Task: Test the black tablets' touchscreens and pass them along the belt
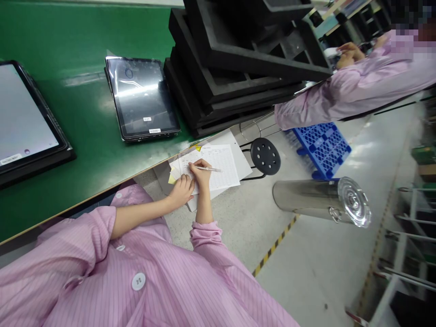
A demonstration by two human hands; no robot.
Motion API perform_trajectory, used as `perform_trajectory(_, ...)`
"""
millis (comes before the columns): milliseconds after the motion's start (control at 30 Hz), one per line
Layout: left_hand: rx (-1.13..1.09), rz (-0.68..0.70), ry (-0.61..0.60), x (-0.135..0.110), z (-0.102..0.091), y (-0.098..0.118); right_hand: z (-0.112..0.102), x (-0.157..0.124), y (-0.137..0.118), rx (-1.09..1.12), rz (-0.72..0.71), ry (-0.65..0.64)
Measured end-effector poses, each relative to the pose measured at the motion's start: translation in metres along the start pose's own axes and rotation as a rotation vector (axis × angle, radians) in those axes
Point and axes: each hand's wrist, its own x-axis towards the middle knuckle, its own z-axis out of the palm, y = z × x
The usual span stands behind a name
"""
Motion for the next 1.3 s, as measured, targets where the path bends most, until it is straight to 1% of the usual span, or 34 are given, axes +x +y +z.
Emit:
perform_trajectory(100, -0.017, -0.001, -0.005, 0.0014, 0.0011, 0.001, 0.004, -0.0038, -0.004, -0.023, -0.015, 0.004)
perform_trajectory(333, 0.03, 0.013, 0.002, 0.0026, 0.0017, 0.0012, 0.0074, -0.0094, -0.0043, -0.047, -0.032, 0.015)
perform_trajectory(500, 0.031, -0.003, 0.017, 0.0013, 0.0004, 0.0001, 0.0073, -0.0094, -0.0027, -0.032, -0.035, 0.007)
perform_trajectory(700, 0.041, -0.005, -0.013, 0.0028, -0.0016, 0.0013, 0.0082, -0.0103, -0.0038, -0.041, -0.037, 0.0)
perform_trajectory(1067, 0.076, 0.002, 0.003, 0.0054, 0.0027, 0.0005, 0.0078, -0.0086, -0.0046, -0.067, -0.038, -0.009)
perform_trajectory(1300, 0.091, 0.013, -0.023, 0.006, -0.0016, 0.0002, 0.0084, -0.0087, -0.0059, -0.071, -0.041, 0.009)
